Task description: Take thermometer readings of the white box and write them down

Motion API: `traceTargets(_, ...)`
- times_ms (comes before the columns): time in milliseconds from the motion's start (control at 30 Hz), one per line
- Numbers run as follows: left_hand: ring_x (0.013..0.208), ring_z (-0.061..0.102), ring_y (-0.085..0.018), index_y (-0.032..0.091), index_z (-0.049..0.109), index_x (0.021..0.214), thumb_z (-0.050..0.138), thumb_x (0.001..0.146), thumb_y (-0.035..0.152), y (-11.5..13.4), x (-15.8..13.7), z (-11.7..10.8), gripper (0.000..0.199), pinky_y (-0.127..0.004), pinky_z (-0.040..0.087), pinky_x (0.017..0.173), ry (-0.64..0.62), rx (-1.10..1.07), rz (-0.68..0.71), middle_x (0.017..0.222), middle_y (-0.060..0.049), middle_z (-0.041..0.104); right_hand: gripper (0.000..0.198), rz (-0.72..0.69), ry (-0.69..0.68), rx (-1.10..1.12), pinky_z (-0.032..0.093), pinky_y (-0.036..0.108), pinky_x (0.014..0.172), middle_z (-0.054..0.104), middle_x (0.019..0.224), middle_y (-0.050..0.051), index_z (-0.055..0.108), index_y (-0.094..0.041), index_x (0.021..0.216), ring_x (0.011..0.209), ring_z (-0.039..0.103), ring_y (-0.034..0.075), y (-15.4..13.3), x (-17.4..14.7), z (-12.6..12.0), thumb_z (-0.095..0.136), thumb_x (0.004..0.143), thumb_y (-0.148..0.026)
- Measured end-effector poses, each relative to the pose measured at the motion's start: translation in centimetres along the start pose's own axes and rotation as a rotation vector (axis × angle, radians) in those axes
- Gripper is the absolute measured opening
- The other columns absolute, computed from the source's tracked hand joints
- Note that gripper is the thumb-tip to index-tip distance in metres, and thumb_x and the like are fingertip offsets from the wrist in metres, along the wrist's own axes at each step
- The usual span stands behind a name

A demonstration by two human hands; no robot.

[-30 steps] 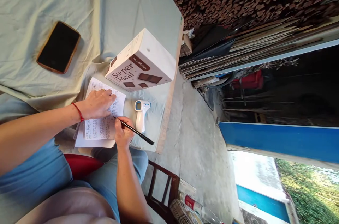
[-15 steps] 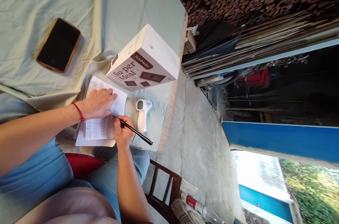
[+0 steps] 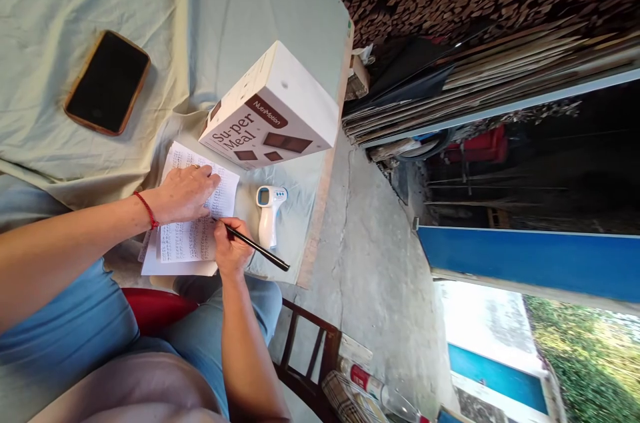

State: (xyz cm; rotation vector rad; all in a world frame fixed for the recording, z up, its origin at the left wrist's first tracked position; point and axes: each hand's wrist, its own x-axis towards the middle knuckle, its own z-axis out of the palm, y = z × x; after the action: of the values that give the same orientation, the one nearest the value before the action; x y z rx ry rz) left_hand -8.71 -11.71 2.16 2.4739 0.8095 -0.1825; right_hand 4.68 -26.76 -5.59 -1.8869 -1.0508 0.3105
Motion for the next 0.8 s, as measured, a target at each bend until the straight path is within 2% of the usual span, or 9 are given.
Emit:
traceTargets(167, 0.116, 0.067, -0.036, 0.014, 0.059, 0.132, 0.069, 0.095, 0.033, -0.01, 0.04, 0.18, 0.043, -0.04, 0.053, 0.081, 0.004, -0.006, -0.001, 0.132, -0.017, 0.064, 0.032, -0.01, 0.046, -0.003, 0.049, 0.028, 0.059, 0.064, 0.065, -0.001, 0.068, -0.02, 0.078, 0.057, 0.056, 0.014, -0.07, 0.01, 0.04, 0.061, 0.086, -0.051)
traceTargets(467, 0.118, 0.067, -0.037, 0.013, 0.06, 0.132, 0.069, 0.096, 0.031, 0.16, -0.08, -0.14, 0.042, -0.041, 0.055, 0.084, 0.001, -0.011, -0.004, 0.132, -0.018, 0.064, 0.032, -0.036, 0.022, -0.038, 0.049, 0.028, 0.06, 0.064, 0.064, -0.001, 0.068, -0.021, 0.078, 0.058, 0.057, 0.014, -0.3, 0.15, 0.0, 0.06, 0.087, -0.05)
traceTargets(667, 0.114, 0.067, -0.036, 0.014, 0.061, 0.129, 0.069, 0.095, 0.033, -0.22, 0.24, 0.27, 0.04, -0.04, 0.053, 0.079, 0.01, -0.01, 0.004, 0.128, -0.017, 0.065, 0.032, -0.036, 0.008, -0.038, 0.049, 0.028, 0.059, 0.063, 0.064, -0.002, 0.067, -0.021, 0.078, 0.057, 0.056, 0.014, -0.27, 0.15, -0.06, 0.06, 0.088, -0.051)
traceTargets(800, 0.11, 0.068, -0.034, 0.015, 0.062, 0.125, 0.068, 0.094, 0.031, -0.09, -0.01, -0.33, 0.035, -0.039, 0.053, 0.079, 0.03, -0.026, -0.014, 0.127, -0.017, 0.065, 0.03, -0.027, 0.004, -0.024, 0.049, 0.028, 0.059, 0.062, 0.065, -0.002, 0.066, -0.021, 0.079, 0.059, 0.056, 0.014, -0.1, 0.14, -0.05, 0.061, 0.087, -0.05)
